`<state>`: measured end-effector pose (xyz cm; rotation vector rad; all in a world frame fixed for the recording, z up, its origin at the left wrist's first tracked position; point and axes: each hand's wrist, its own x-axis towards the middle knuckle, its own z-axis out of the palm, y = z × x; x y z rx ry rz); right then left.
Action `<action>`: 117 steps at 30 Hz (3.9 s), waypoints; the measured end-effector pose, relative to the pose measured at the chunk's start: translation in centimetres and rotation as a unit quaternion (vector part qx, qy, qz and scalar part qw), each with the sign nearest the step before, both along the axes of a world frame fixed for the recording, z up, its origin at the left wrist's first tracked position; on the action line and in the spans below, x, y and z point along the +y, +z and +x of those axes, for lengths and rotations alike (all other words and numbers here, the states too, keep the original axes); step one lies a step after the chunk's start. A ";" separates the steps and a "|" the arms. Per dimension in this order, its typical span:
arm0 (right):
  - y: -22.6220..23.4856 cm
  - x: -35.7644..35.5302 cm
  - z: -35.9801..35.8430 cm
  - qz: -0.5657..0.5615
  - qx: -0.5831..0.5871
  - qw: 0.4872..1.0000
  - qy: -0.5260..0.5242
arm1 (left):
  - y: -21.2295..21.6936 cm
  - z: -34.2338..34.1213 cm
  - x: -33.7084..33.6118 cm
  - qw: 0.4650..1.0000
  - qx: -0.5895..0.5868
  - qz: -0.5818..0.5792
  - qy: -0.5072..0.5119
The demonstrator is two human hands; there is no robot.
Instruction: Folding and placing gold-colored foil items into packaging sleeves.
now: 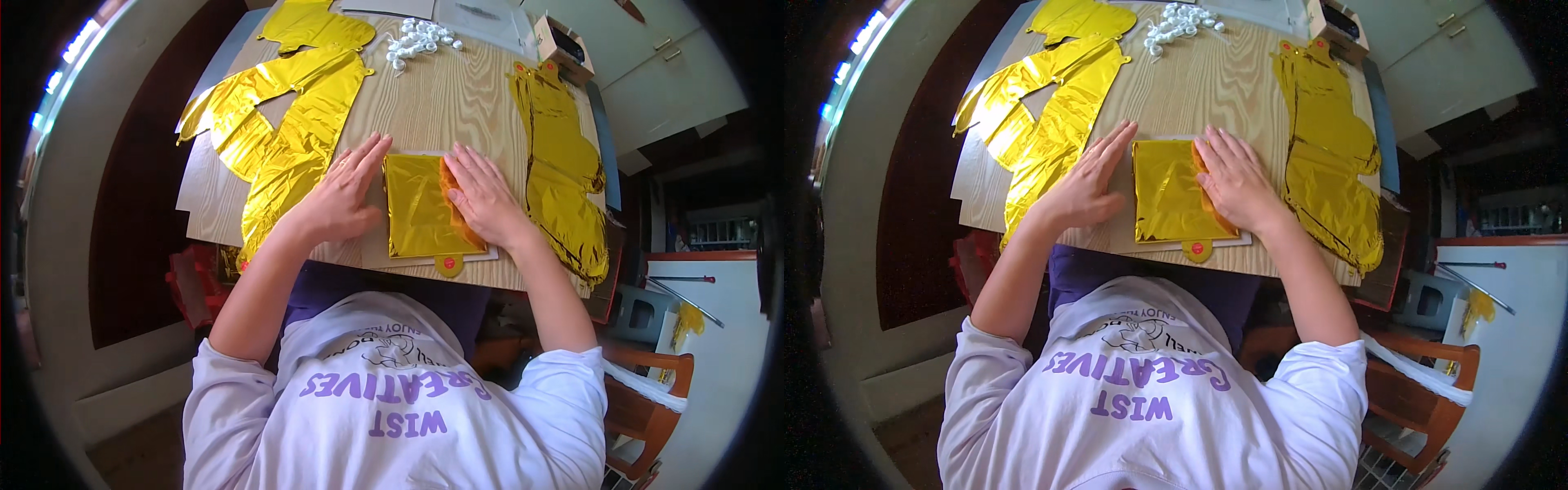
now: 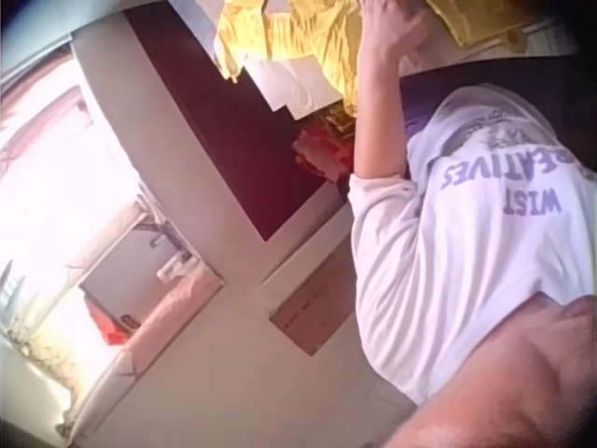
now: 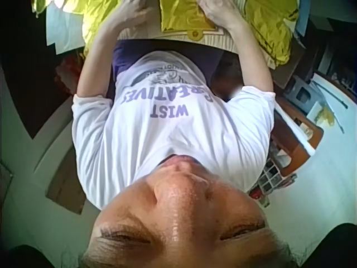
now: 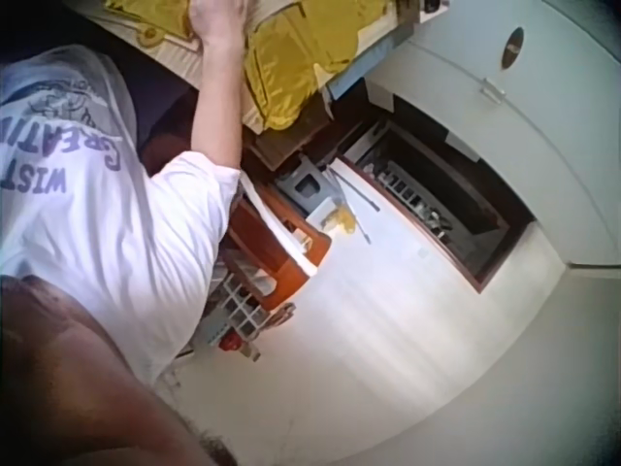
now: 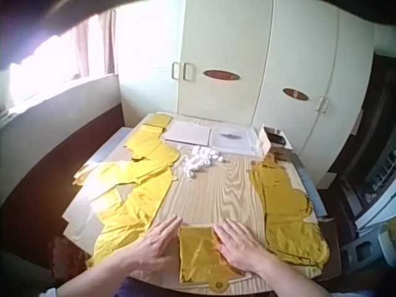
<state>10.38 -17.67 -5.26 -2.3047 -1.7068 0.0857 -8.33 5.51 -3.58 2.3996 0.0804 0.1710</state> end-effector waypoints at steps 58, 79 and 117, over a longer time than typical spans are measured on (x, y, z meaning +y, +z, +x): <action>-1.0 21.2 12.1 0.111 -0.040 0.988 -0.104 | -1.2 0.4 -1.0 0.965 -0.182 0.098 -0.164; 5.5 -3.3 -9.1 0.148 0.027 0.988 -0.045 | 0.6 1.9 0.8 0.988 -0.095 0.012 -0.124; 3.1 -3.1 -8.6 0.179 0.038 0.983 -0.016 | 2.0 2.9 1.0 0.982 -0.111 0.024 -0.149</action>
